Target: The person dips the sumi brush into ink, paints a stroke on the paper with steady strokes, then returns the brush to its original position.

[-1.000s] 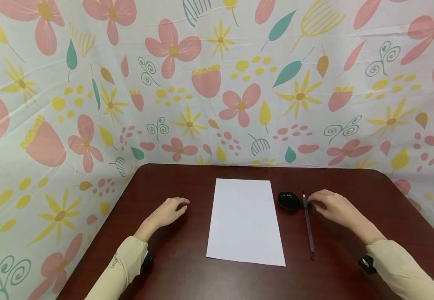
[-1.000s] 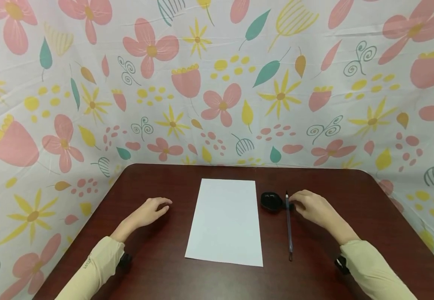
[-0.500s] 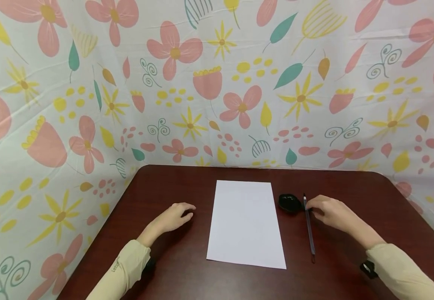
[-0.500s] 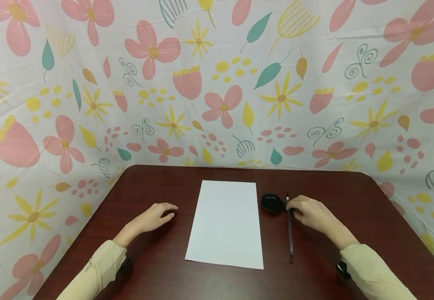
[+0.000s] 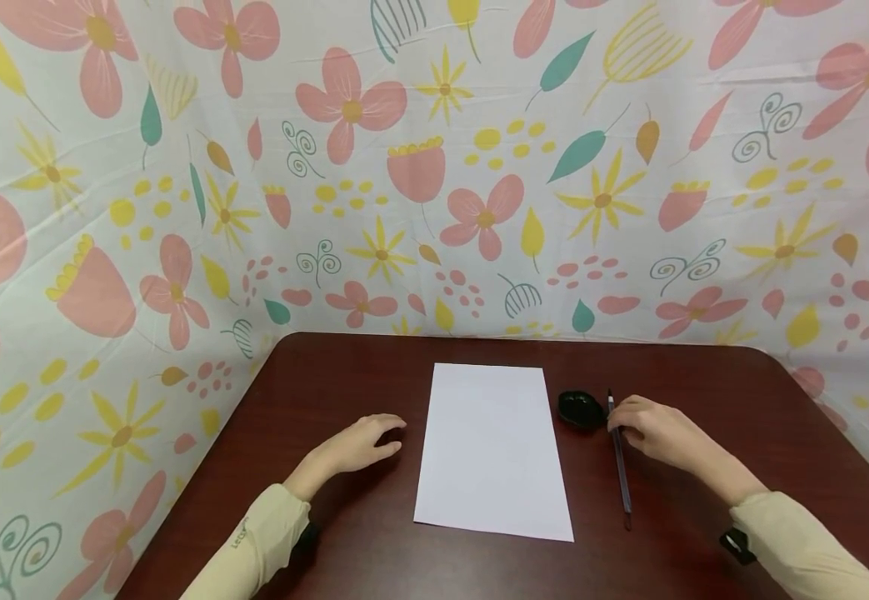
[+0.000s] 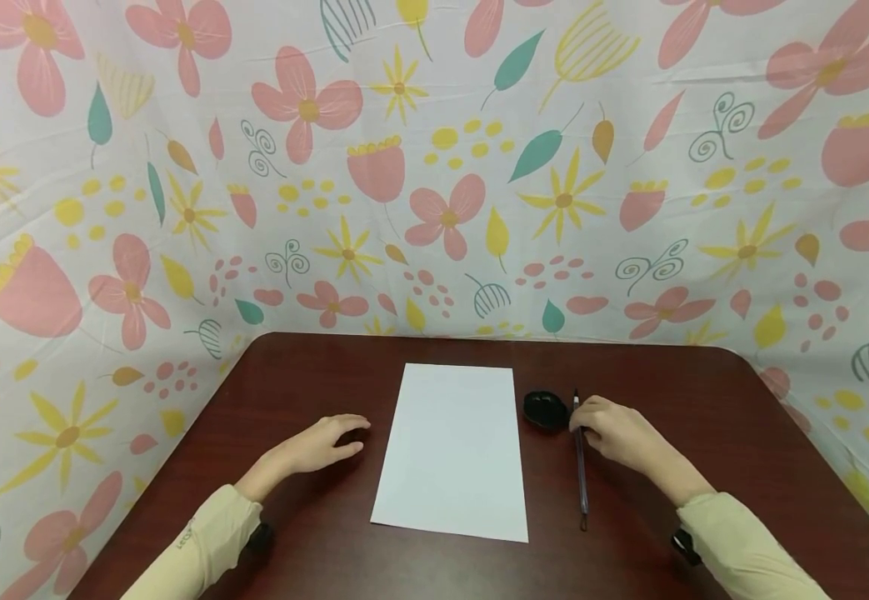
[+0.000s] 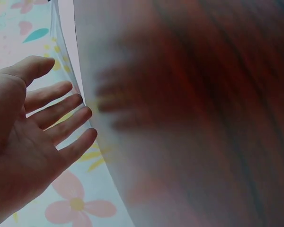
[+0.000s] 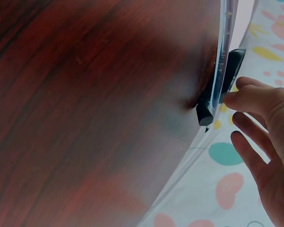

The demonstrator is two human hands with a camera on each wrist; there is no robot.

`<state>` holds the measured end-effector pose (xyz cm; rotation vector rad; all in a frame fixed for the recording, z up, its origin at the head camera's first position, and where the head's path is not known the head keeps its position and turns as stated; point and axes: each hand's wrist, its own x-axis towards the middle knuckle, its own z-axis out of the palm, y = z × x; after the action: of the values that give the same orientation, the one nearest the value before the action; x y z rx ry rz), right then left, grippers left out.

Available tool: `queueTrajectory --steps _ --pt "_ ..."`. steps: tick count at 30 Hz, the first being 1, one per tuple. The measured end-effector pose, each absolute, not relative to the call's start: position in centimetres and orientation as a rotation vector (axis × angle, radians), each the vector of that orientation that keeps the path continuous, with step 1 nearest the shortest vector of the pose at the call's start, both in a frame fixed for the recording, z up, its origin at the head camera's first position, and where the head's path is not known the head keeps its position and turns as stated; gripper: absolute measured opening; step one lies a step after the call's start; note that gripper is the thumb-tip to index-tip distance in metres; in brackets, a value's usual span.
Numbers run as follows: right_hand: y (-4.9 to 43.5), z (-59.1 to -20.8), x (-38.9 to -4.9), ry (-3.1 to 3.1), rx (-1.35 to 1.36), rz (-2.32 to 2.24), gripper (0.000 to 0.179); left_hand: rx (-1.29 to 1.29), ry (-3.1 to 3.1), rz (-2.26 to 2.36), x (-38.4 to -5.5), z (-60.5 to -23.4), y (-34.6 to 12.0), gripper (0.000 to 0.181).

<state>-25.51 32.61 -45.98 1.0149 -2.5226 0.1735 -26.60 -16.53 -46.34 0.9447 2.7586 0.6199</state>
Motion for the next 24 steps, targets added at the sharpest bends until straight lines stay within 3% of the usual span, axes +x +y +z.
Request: queueTrajectory --steps 24 --pt "31.8 -46.5 -25.3 -2.438 1.166 0.119 0.033 1.072 2.674 0.439 -26.9 -46.8 -13.6 0.059"
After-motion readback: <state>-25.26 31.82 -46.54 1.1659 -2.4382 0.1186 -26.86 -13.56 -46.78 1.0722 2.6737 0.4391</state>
